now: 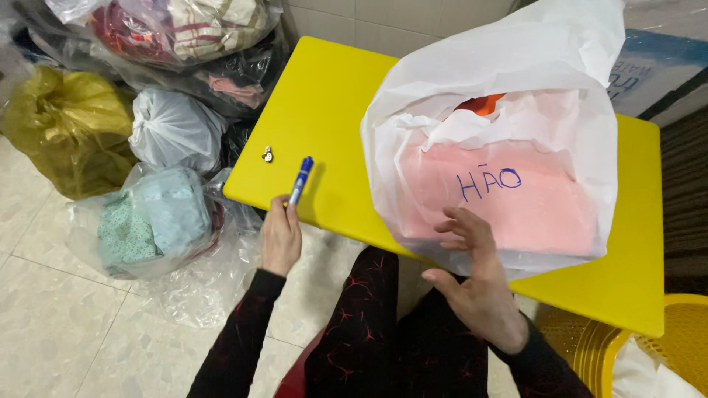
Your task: The person folds various pieces of clothing, including shirts and patterned fabrics, on a yellow table. They place the folded items into a clear plastic bag, tie it shut, and then move to a white plastic bag containing orange fabric. The person writes 'HAO' on the white bag with a blue marker and places it on the floor.
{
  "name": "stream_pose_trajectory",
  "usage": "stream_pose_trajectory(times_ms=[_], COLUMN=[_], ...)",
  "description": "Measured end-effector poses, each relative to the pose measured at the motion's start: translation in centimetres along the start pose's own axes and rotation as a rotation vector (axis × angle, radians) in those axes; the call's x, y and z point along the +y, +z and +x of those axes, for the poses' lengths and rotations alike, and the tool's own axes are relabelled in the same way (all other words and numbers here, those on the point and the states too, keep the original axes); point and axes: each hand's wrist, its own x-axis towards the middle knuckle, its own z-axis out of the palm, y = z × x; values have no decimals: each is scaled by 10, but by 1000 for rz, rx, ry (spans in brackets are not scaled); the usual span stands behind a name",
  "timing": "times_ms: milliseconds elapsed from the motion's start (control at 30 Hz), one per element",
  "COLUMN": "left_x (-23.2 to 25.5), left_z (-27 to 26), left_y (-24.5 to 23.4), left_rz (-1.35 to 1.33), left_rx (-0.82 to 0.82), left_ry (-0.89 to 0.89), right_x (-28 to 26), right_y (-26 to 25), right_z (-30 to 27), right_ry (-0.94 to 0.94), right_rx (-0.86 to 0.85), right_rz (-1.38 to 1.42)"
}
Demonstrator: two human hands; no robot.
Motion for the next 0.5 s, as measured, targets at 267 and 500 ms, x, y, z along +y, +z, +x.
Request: stream_pose_trajectory(times_ms=[267, 500], left_x=[-67, -89], left_z=[52, 42], left_y=[60, 52], left_rz=[669, 627], left_rx=[-19, -37], left_ry=[-122, -115], right_x=[2, 33], right_y=[-77, -154], right_z=[-3, 71], right_ry=[-5, -203], right_rx=[-97, -205], right_rz=[-279, -884])
